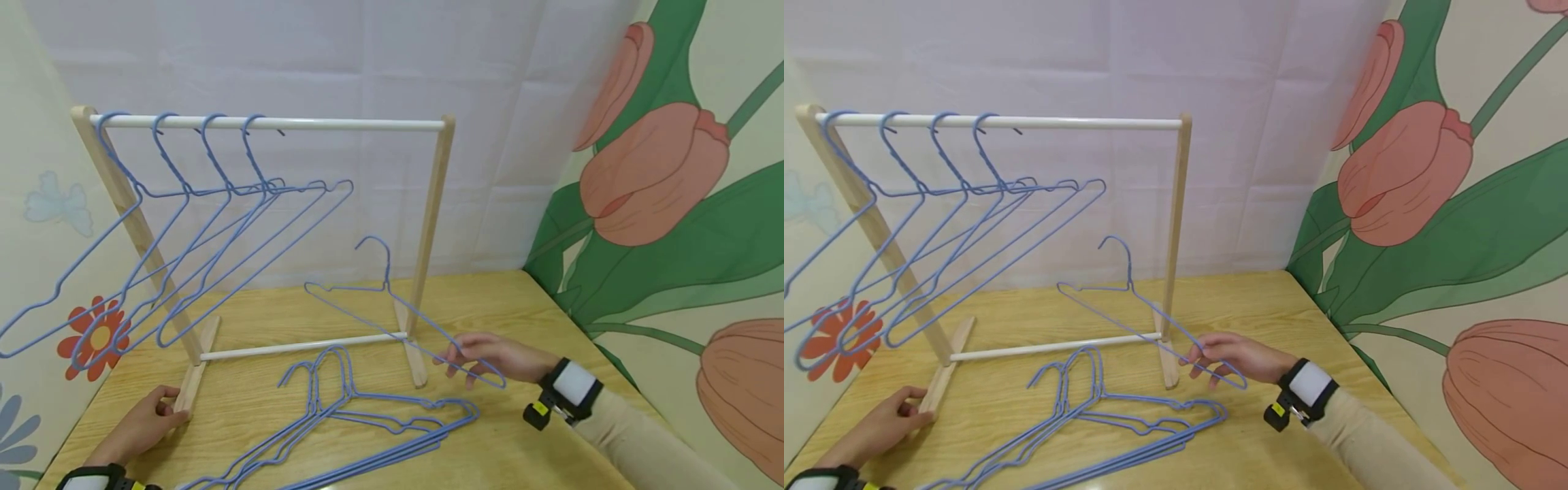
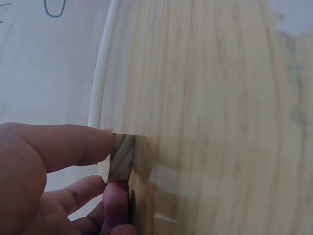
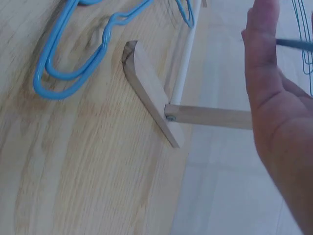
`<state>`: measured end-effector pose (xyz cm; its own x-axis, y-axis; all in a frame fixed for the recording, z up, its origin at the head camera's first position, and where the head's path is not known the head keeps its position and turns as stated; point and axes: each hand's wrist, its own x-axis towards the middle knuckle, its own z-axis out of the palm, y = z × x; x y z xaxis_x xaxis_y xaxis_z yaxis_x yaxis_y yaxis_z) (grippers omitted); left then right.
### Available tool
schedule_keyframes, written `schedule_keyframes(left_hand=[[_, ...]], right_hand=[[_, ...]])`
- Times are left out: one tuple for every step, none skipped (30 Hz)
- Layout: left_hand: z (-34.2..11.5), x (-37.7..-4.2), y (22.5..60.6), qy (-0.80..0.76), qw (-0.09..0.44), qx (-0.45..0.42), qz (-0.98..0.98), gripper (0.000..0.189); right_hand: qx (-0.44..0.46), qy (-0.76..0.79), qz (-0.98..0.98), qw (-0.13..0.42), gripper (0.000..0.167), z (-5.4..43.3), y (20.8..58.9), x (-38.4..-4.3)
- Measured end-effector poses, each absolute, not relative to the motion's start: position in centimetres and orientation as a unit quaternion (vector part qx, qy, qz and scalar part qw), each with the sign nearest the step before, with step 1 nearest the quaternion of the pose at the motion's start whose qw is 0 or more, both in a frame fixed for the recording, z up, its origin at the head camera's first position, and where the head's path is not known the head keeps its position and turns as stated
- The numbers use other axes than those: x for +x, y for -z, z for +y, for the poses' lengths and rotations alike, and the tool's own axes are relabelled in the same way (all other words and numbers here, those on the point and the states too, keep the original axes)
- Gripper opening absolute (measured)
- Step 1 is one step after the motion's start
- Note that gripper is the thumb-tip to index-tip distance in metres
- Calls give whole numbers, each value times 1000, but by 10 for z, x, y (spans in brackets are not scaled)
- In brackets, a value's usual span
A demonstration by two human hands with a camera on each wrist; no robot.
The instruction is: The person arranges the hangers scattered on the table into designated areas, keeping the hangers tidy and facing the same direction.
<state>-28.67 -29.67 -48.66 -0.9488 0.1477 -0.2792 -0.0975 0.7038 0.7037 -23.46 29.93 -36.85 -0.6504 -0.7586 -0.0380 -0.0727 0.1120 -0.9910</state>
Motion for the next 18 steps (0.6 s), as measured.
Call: schedule_keyframes(left_hand=[[-297,-287,487,-386,159,14,909,58],[-297,-287,487,-386,158,14,909,58],[-297,-287,487,-386,159,13,909,58],[-297,-288,487,-386,159,11,908,58],[-296,-288,487,-386,159,10,909,58],[-296,-288,486,-386,159,8,909,58],[-296,-288,486,-386,160,9,908,58],[-296,-288,486,-385,160,7,909,57],[-296,-288,486,-384,160,8,909,57],[-296,-288,486,-384,159,8,909,57],[-296,-288,486,-384,159,10,910,57],[-296,-287,486,-383,159,9,910,56],[-296,-287,486,-383,158,10,910,56],[-296,-287,486,-382,159,10,910,56],[-297,-287,486,-383,159,10,910,56],[-297,-288,487,-383,160,8,910,56],[-297,-288,487,-384,161,6,909,57],[-297,-288,487,-384,161,4,909,57]], right_hand=[[-299,596,689,285,36,297,368,-234],[-298,598,689,283,35,295,369,-234],[-297,600,688,280,34,293,369,-234],[-297,604,685,278,34,291,369,-233],[-299,610,680,276,34,289,370,-233],[-301,616,675,273,35,287,370,-233],[-303,622,670,270,36,286,371,-233],[-305,627,665,267,37,284,371,-233],[-306,634,660,264,37,283,371,-233],[-308,639,655,261,37,281,371,-233],[-308,644,651,258,37,279,371,-232],[-308,649,647,254,37,278,371,-232],[-309,654,643,251,37,276,372,-232],[-309,658,641,247,37,275,371,-231],[-309,661,639,243,37,273,371,-231],[-308,664,638,240,37,272,371,-230],[-307,667,637,236,37,271,371,-230],[-305,669,637,233,36,270,370,-229]])
